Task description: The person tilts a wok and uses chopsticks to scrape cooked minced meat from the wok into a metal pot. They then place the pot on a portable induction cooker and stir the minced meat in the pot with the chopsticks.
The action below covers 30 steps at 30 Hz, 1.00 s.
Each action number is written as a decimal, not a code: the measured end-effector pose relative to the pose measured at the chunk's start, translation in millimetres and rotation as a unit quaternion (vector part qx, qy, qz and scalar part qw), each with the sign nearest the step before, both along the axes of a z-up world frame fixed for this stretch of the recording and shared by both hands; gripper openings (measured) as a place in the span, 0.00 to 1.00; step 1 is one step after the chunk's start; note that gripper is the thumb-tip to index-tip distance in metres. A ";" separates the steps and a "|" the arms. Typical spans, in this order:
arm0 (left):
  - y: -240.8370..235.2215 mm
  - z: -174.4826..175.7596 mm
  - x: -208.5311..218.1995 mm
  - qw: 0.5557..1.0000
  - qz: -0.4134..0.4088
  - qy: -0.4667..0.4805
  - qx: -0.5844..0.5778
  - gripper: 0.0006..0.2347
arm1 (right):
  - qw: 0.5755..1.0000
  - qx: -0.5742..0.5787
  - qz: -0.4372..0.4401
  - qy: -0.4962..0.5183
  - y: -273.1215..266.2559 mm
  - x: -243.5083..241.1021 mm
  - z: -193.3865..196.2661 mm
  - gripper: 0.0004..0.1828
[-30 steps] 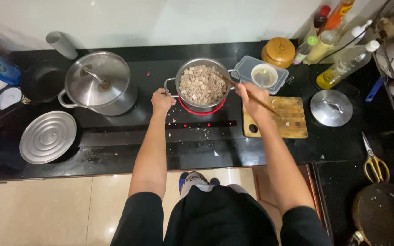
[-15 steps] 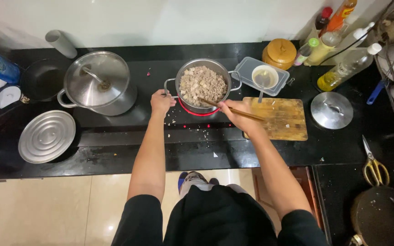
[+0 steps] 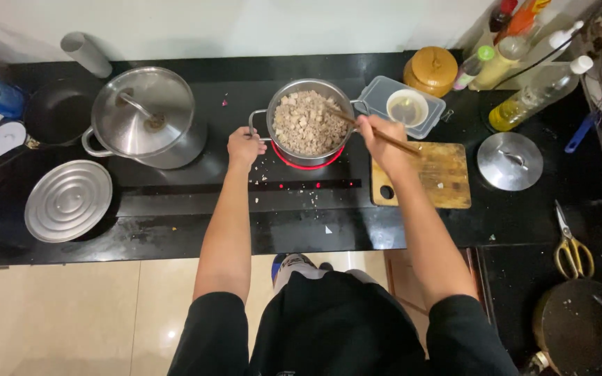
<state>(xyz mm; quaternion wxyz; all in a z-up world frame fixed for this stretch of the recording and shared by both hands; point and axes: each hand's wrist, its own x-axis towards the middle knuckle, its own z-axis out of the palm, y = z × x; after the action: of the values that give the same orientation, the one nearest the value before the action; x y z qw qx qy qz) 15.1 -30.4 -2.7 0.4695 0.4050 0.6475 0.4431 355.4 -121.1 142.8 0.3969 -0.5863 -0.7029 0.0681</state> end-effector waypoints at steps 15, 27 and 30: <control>10.5 -5.1 -8.0 0.999 -0.034 -0.020 -0.018 0.07 | 0.992 -0.113 0.042 -0.047 -21.5 -27.0 -8.0 0.19; 14.5 1.9 -7.0 0.999 -0.037 -0.030 -0.026 0.05 | 0.994 -0.110 0.003 0.023 9.1 14.4 77.0 0.21; 11.8 2.0 -9.5 0.998 -0.041 -0.017 -0.033 0.04 | 0.984 -0.153 0.079 -0.051 23.7 16.9 118.8 0.16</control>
<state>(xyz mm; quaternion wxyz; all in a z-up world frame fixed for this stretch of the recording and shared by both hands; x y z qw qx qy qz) 5.6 -18.7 -0.7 0.5111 0.4076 0.6370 0.4086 372.3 -97.5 261.6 0.2589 -0.5853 -0.7479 0.1763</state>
